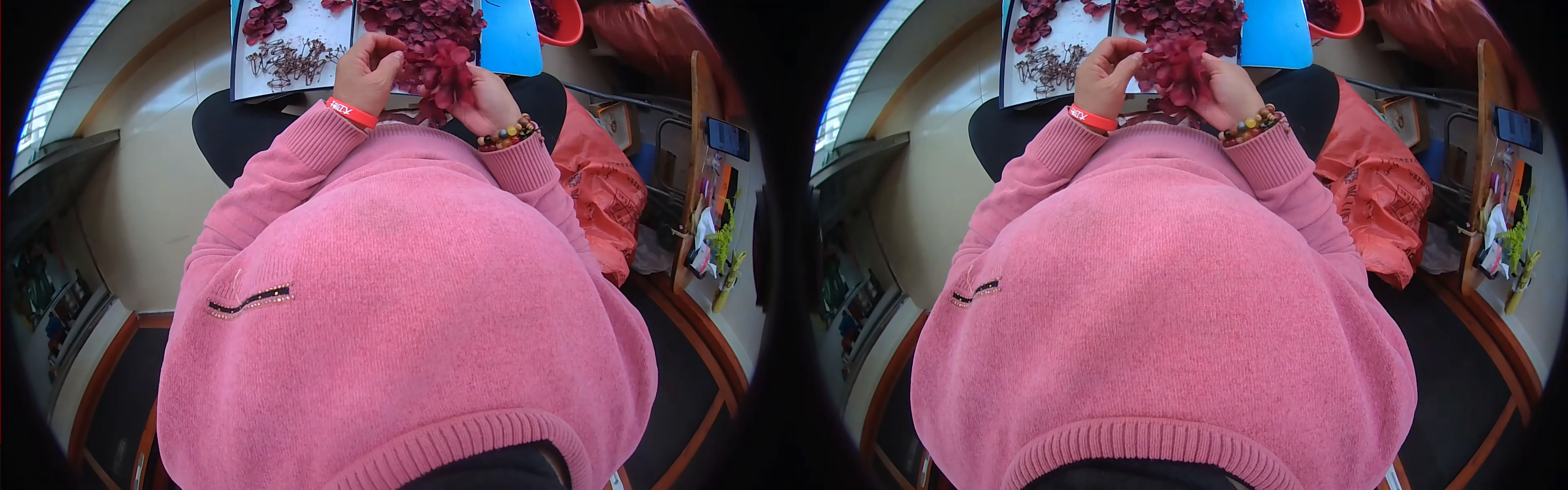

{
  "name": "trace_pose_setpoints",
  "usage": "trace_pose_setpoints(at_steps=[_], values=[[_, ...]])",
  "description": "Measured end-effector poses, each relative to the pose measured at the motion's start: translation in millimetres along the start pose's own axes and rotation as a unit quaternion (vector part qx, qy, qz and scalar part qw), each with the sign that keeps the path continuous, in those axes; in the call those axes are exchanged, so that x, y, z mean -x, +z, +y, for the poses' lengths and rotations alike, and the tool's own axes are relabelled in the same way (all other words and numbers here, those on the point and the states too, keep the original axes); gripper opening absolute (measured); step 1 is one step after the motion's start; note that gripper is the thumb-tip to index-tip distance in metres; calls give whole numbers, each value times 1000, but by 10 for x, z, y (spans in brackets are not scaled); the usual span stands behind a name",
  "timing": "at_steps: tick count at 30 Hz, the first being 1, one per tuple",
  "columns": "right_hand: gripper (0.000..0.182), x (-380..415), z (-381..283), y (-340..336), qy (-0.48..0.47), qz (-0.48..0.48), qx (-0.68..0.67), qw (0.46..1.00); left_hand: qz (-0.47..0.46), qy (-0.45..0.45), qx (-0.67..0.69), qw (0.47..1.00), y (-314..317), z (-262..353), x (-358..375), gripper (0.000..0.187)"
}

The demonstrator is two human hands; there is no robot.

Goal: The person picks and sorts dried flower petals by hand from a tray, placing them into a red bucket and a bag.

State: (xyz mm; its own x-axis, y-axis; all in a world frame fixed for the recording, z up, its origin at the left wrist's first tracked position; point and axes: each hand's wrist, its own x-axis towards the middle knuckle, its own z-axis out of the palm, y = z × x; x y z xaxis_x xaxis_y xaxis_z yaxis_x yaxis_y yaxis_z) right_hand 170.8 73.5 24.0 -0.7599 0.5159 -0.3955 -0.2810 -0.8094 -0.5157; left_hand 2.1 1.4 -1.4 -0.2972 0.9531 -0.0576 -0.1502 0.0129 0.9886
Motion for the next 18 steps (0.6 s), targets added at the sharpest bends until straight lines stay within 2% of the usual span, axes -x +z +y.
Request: trace_pose_setpoints(at_steps=[1,2,4,5,7,11,13,14,16,18], values=[[25,-21,-6,-153,32,-66,-42,996,18,15,-14,1000,-10,-26,-7,20],[25,-27,-4,-119,24,-9,-54,998,35,29,-29,999,-13,-19,-10,20],[26,-46,10,-31,4,105,-78,991,17,151,-108,982,-21,14,7,24],[26,-58,17,8,-11,133,-95,986,7,211,-146,966,-13,71,22,27],[26,-79,34,61,-43,188,-129,973,-41,226,-208,951,24,204,74,32],[28,-83,59,5,-43,129,-34,990,-77,319,-326,886,146,232,26,38],[29,-76,91,34,-53,126,-4,991,-71,269,-293,915,165,168,41,34],[27,-40,83,137,-79,92,-19,992,-57,249,-262,930,151,133,33,33],[26,-7,49,172,-63,79,-25,995,-13,179,-193,965,115,8,-1,26],[24,-27,50,159,-46,97,-29,994,25,73,-29,997,79,-32,-49,23]])
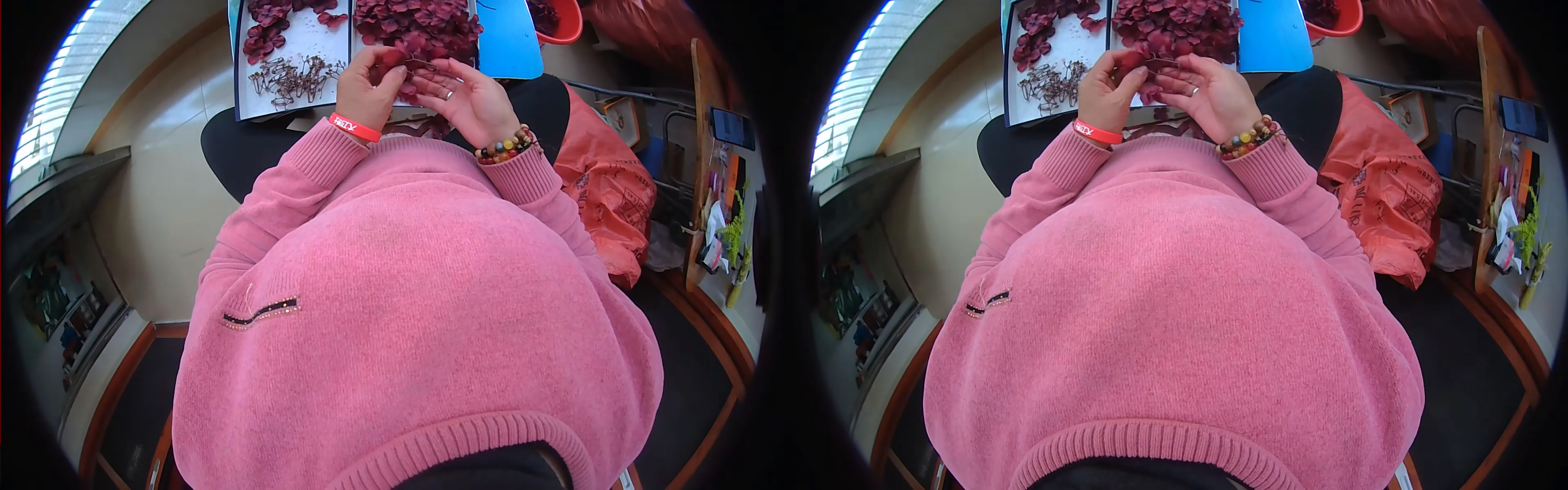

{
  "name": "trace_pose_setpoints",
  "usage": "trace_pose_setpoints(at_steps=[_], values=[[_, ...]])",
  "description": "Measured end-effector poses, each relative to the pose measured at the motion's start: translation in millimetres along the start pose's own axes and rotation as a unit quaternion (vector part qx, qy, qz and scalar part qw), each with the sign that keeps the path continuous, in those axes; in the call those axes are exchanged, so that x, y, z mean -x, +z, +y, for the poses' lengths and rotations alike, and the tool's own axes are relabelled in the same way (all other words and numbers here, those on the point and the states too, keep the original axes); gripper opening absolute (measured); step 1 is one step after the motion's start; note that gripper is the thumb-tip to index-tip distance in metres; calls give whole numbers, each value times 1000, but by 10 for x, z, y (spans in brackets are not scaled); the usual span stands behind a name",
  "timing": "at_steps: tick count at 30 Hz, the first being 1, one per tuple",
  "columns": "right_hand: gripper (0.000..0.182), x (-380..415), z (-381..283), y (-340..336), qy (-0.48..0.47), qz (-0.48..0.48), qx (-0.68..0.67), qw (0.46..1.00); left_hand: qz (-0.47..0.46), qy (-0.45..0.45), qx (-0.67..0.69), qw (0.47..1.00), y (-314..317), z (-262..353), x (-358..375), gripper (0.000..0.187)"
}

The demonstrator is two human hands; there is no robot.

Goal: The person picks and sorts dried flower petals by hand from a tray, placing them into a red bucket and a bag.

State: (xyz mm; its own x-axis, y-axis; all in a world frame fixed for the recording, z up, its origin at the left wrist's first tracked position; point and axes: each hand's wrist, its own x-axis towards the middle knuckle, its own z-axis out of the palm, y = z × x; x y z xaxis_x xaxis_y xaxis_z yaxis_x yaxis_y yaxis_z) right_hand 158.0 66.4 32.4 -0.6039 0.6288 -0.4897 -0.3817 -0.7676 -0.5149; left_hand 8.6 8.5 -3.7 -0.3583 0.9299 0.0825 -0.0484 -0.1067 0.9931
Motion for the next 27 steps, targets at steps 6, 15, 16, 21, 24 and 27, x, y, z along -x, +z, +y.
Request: trace_pose_setpoints(at_steps=[6,15,16,21,24,27], values=[[22,33,31,91,-36,29,118,992,46,-119,135,983,-150,-38,-35,16],[17,18,99,148,-136,5,252,958,31,-169,204,964,-176,-52,-45,16],[17,23,104,166,-142,-1,261,955,38,-155,202,966,-174,-67,-47,15],[18,1,160,206,-304,16,421,854,60,-129,184,973,-146,62,-22,13],[20,-3,137,253,-371,13,513,774,51,-89,122,987,-144,38,-10,13],[23,-10,137,265,-362,9,569,738,38,-64,83,994,-129,-15,-19,13]])
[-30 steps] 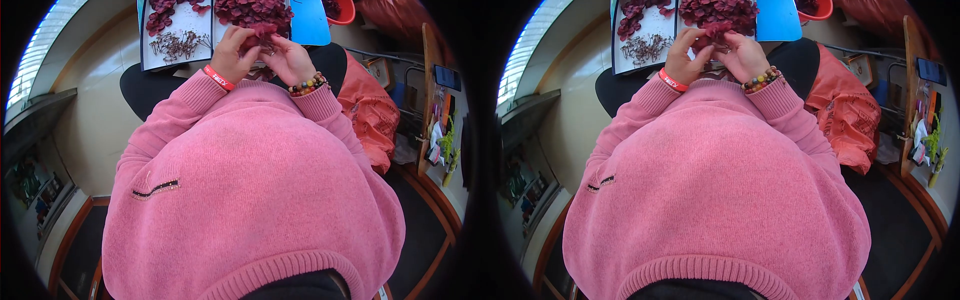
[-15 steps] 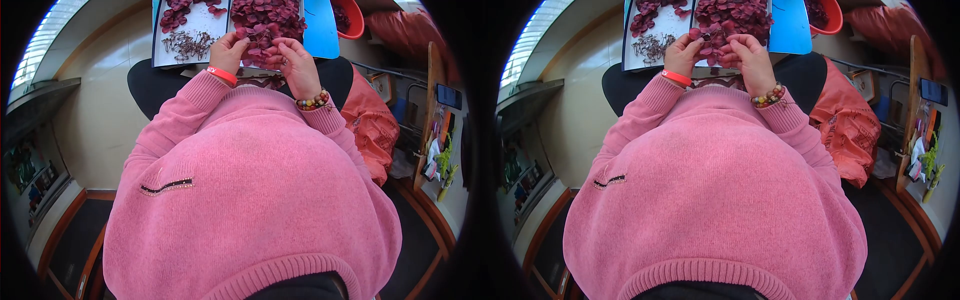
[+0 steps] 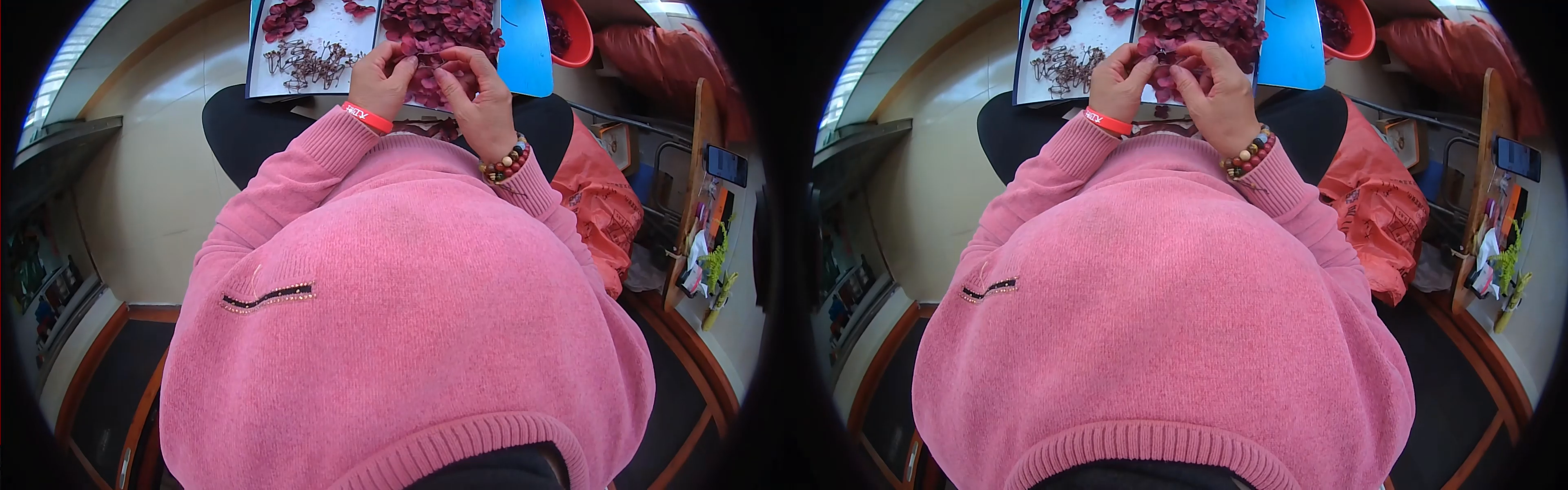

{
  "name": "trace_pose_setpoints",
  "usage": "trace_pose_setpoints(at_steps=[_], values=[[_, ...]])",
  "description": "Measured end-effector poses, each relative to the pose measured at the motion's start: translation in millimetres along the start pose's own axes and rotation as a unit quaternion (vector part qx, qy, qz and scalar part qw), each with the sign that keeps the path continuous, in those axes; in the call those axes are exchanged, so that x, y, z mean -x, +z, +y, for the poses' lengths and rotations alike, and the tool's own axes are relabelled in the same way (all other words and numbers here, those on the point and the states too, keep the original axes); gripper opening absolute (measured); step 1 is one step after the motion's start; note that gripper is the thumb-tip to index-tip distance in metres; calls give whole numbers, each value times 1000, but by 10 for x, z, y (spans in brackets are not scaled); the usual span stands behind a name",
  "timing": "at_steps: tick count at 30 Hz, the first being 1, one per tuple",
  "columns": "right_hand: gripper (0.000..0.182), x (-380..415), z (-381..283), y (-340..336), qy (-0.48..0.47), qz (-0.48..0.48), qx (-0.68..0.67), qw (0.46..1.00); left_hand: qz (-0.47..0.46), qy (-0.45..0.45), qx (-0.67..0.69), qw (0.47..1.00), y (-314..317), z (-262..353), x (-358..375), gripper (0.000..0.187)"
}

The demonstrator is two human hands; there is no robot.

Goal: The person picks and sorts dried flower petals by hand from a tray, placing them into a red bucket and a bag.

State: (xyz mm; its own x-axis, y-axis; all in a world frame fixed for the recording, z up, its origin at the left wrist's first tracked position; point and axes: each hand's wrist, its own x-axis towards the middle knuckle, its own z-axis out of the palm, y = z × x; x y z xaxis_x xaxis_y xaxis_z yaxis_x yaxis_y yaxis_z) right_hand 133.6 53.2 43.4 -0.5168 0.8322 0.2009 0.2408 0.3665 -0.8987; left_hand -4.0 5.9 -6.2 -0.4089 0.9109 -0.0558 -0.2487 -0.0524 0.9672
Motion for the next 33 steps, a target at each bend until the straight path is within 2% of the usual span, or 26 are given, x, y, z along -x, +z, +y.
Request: trace_pose_setpoints(at_steps=[4,7,10,13,14,19,22,25,28,29,32,33], values=[[21,29,-83,-7,39,-41,-7,998,-14,9,-42,999,-3,22,33,12],[18,-6,145,-18,-141,-29,139,980,-17,6,-58,998,18,29,32,12],[14,7,106,-58,-122,-22,187,974,-13,12,-77,997,20,16,18,12],[11,16,103,-53,-104,-11,130,986,-10,11,-82,997,42,11,30,13],[11,19,88,-61,-117,-3,154,981,-9,10,-80,997,48,12,27,13],[8,16,8,-97,-148,45,249,956,-55,-69,-71,994,-21,-101,-30,14],[7,7,86,-97,-124,33,162,978,-58,-105,-34,992,13,-22,-11,14],[10,-29,130,-152,-95,136,122,978,-47,-116,-29,992,7,24,-1,12],[13,-79,147,-271,-134,140,147,970,-50,-114,-7,992,-16,32,-23,11],[14,-89,167,-302,-139,119,161,970,-54,-115,7,992,-14,30,-23,11],[16,-92,215,-282,-70,59,50,995,-65,-102,24,992,-21,49,-18,11],[20,-104,213,-294,-93,48,66,992,-66,-98,17,993,-11,83,-9,10]])
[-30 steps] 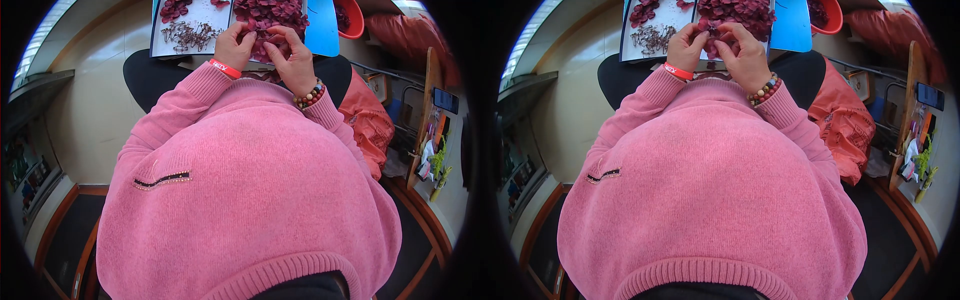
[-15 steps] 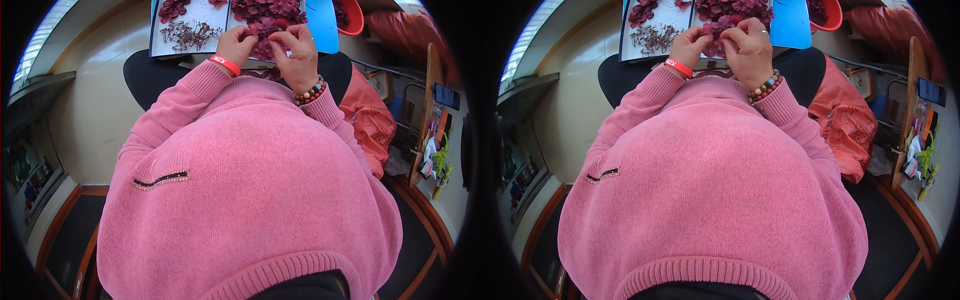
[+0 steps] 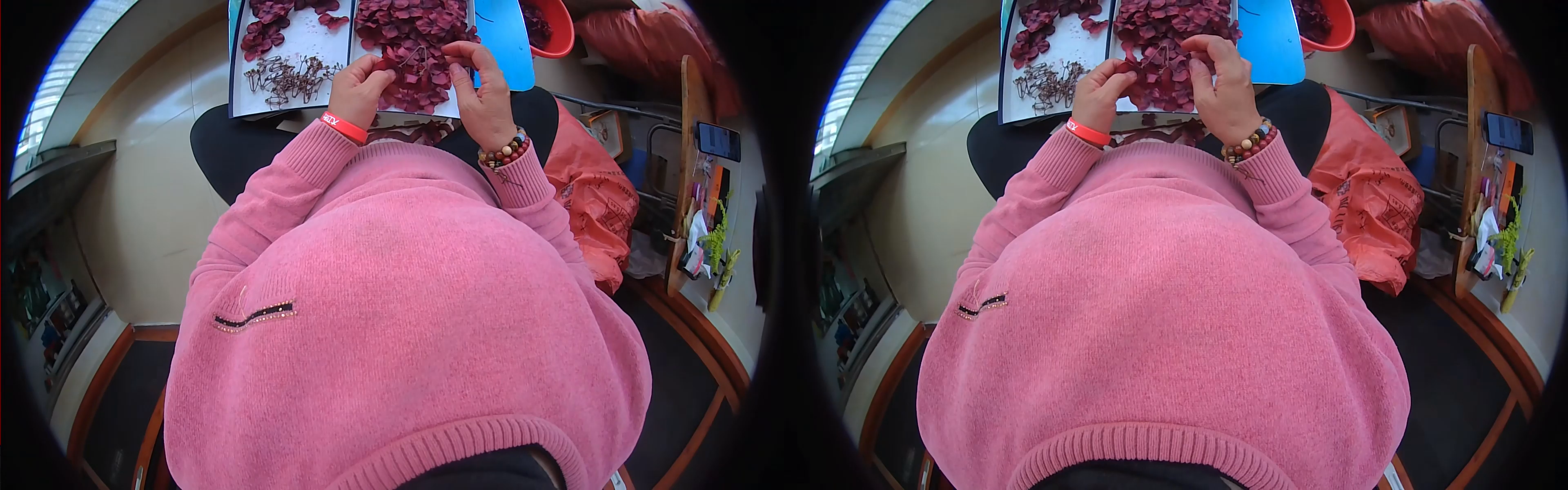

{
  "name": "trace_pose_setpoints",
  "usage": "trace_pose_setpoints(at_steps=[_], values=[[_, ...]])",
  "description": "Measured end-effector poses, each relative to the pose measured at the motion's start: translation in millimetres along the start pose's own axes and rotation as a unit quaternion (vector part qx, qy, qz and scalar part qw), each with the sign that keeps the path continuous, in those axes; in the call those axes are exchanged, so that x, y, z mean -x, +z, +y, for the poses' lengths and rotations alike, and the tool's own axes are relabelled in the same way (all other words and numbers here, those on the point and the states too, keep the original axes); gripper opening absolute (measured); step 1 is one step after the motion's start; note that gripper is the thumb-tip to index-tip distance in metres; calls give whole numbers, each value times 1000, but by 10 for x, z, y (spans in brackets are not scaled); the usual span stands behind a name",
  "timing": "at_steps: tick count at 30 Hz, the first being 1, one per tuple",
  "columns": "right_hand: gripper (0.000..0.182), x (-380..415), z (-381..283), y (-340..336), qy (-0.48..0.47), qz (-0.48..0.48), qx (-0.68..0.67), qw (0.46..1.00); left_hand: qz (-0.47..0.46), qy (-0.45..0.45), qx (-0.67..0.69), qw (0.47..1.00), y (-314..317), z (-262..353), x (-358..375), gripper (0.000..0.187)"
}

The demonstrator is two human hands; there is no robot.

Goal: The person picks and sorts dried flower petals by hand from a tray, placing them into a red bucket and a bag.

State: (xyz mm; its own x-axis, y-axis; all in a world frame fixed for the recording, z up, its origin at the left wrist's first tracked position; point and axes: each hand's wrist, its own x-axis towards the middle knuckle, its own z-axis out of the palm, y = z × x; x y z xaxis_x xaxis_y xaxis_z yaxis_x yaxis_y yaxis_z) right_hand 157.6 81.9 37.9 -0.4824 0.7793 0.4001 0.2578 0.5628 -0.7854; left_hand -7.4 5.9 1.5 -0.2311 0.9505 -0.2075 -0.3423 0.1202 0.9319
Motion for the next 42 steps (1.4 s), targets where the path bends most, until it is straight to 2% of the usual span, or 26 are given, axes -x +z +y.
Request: trace_pose_setpoints(at_steps=[3,6,9,12,15,18,21,22,24,27,28,31,36,39,41,42], values=[[25,-40,26,-28,-35,-46,-11,998,-6,-3,36,999,-7,9,13,9],[29,-61,16,-44,-29,-85,-44,995,-10,-12,33,999,-21,-19,-1,9],[27,-66,-54,-83,4,-162,-41,986,-19,22,33,999,4,-31,6,9],[22,9,-18,-27,3,-135,-63,989,-26,45,-12,999,-28,-78,-19,9],[18,59,-72,-22,114,-141,-129,975,-11,19,-12,1000,-18,-81,-18,10],[15,112,-31,34,157,-99,-157,970,-11,-5,3,1000,-9,-61,-11,9],[13,143,-43,78,201,-67,-165,963,60,60,-24,996,38,-112,-11,10],[13,145,-47,92,200,-58,-168,964,92,151,-84,981,34,-107,-17,9],[13,156,-51,113,198,-40,-174,964,148,325,-201,912,57,1,-12,8],[12,168,4,131,188,-37,-184,964,56,398,-361,842,38,137,35,11],[12,165,4,138,184,-33,-176,966,60,421,-407,808,88,174,49,11],[13,164,-4,145,174,-31,-155,972,30,417,-466,780,131,198,64,10],[13,175,-5,147,192,-51,-180,964,-3,383,-399,833,99,33,-55,9],[14,154,-10,110,64,8,0,998,-20,363,-393,844,95,12,-73,9],[14,20,-44,-1,-133,41,172,975,-32,336,-402,851,98,12,-58,9],[14,-48,-67,-38,-180,26,196,964,-37,350,-390,851,107,17,-62,10]])
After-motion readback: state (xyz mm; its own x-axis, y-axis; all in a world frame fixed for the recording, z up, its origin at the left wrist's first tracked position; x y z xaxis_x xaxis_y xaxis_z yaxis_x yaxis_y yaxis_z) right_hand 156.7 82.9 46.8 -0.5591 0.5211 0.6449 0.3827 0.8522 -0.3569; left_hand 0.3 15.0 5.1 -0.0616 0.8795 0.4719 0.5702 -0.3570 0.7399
